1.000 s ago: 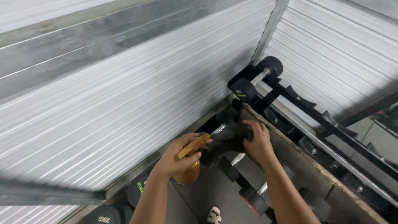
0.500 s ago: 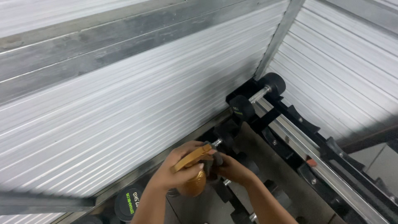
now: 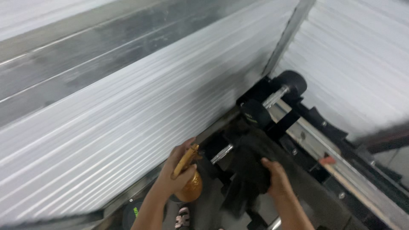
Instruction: The person cleans a set of dumbbells by spraying them with a liquid and wiping them down with a cloth while they are stored on a weight rack.
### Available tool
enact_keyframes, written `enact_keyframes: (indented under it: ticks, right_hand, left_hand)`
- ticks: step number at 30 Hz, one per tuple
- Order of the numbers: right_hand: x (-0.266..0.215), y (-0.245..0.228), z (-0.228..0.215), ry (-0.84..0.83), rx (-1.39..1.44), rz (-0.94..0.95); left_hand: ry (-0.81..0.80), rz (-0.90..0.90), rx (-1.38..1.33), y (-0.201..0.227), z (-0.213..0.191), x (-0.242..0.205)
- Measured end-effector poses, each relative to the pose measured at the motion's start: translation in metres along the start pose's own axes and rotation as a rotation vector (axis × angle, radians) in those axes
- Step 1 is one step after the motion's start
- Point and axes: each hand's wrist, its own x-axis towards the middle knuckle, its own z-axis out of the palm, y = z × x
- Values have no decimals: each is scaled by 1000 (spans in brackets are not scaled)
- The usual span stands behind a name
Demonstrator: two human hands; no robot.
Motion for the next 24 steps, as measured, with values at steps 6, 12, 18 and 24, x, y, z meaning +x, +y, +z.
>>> enact_keyframes:
  ticks: [6, 12, 18, 24]
  right_hand:
    - [15, 10, -39, -52, 227, -299]
    - [30, 29, -29, 283, 523, -190]
    - [44, 99, -42, 570, 278, 26]
    - [109, 166, -53, 378, 479, 19]
  left_hand:
    - [-22, 142, 580, -25, -6, 40]
    - [-198, 354, 378, -98, -18, 94]
    - [-515, -578, -131, -164, 6, 120]
    - [-465, -304, 147, -200, 71, 153]
